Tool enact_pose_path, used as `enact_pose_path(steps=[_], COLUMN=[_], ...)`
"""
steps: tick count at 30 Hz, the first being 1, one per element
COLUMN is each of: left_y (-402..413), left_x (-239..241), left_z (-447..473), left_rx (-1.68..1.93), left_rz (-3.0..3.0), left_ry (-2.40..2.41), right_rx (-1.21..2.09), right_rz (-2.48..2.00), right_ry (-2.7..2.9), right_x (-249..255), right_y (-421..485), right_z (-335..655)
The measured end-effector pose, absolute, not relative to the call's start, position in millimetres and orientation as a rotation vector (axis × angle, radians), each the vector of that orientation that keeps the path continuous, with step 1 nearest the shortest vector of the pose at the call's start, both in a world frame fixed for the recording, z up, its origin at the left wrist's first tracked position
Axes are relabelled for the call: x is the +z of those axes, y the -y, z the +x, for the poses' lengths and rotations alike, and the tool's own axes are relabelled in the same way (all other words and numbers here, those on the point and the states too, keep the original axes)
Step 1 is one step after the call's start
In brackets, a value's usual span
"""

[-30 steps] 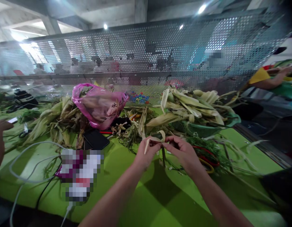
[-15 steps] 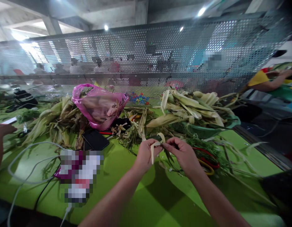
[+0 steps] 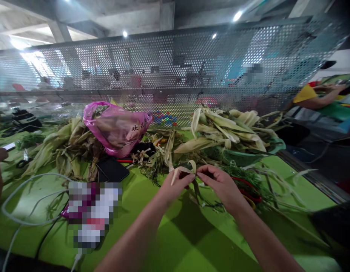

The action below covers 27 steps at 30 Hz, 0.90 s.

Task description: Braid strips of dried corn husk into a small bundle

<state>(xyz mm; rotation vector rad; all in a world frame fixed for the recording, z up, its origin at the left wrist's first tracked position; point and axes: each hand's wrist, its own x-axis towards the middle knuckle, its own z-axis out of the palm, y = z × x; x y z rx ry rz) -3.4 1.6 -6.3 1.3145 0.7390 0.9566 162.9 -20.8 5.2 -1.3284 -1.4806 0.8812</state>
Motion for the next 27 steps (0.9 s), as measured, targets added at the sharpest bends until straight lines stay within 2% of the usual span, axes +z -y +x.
enact_pose_path(steps=[14, 22, 27], left_y=[-4.9, -3.8, -2.3], left_x=[-10.1, -10.5, -7.8], left_z=[-4.8, -4.5, -1.9], left_rx=[0.999, 1.138, 1.164], left_rz=[1.225, 0.965, 0.926], left_ry=[-0.784, -0.805, -0.805], right_rx=[0.814, 0.374, 0.535], right_rz=[-1.271, -1.366, -1.375], right_ry=[1.51, 1.541, 1.671], right_x=[0.8, 5.2, -0.1], right_y=[17.5, 26.6, 27.4], right_z=[163.6, 154.3, 140.0])
